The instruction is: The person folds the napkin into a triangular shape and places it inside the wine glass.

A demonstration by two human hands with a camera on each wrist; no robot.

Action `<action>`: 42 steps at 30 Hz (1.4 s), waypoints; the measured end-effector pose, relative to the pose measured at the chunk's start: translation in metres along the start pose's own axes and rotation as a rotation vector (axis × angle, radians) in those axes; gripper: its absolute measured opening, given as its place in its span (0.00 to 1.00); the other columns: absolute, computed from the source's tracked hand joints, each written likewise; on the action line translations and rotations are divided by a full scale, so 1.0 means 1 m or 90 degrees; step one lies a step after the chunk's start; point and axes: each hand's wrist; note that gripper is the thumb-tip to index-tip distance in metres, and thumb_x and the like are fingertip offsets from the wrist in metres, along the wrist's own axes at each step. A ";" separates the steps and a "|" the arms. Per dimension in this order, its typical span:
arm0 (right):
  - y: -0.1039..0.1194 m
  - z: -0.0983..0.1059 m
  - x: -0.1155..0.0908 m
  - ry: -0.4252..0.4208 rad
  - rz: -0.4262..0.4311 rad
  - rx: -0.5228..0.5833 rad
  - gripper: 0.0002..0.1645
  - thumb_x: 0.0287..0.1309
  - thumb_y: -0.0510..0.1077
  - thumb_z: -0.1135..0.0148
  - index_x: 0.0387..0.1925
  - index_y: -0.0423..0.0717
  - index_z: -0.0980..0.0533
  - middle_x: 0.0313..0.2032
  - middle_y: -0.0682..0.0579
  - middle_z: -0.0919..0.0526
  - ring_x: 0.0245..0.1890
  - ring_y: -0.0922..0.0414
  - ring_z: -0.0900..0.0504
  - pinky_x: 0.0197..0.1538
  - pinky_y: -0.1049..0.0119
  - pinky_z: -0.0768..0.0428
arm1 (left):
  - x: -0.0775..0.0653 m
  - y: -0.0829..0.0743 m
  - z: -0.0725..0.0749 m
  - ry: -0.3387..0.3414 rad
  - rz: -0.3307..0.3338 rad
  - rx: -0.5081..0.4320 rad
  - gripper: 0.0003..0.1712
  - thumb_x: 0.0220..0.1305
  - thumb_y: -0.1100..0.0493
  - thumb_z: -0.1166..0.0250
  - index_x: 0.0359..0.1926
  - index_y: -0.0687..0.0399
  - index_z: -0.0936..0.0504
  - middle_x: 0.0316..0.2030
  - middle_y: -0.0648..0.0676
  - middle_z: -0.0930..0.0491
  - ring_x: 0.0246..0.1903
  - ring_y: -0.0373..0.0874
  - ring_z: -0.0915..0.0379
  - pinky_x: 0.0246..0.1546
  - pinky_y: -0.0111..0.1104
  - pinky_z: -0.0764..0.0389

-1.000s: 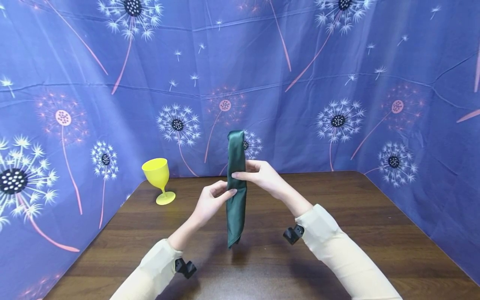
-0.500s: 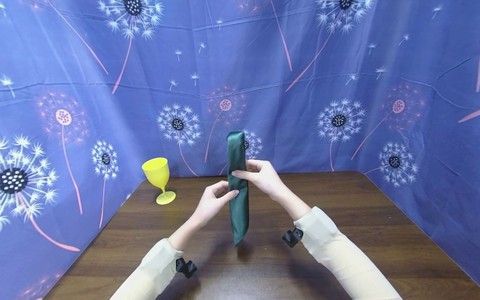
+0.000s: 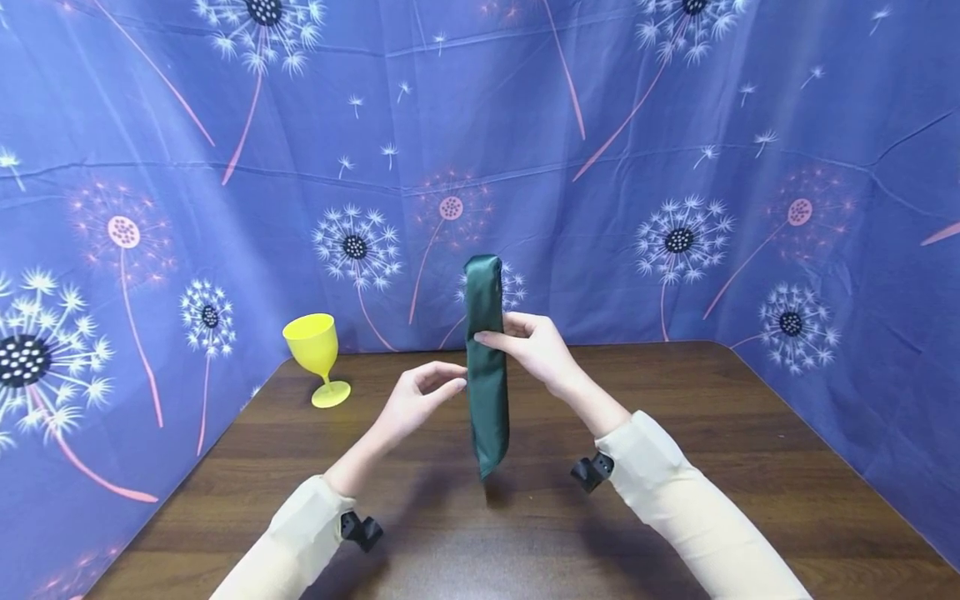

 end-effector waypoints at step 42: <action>-0.037 0.042 0.004 -0.035 -0.035 -0.097 0.23 0.53 0.57 0.34 0.45 0.46 0.22 0.34 0.65 0.15 0.41 0.66 0.21 0.49 0.69 0.28 | 0.001 0.099 0.118 -0.327 0.089 0.137 0.26 0.61 0.63 0.38 0.59 0.66 0.32 0.52 0.67 0.28 0.50 0.61 0.28 0.53 0.50 0.27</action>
Point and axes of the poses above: each hand's wrist, its own x-axis towards the middle knuckle, its own z-axis out of the back of the hand, y = z × x
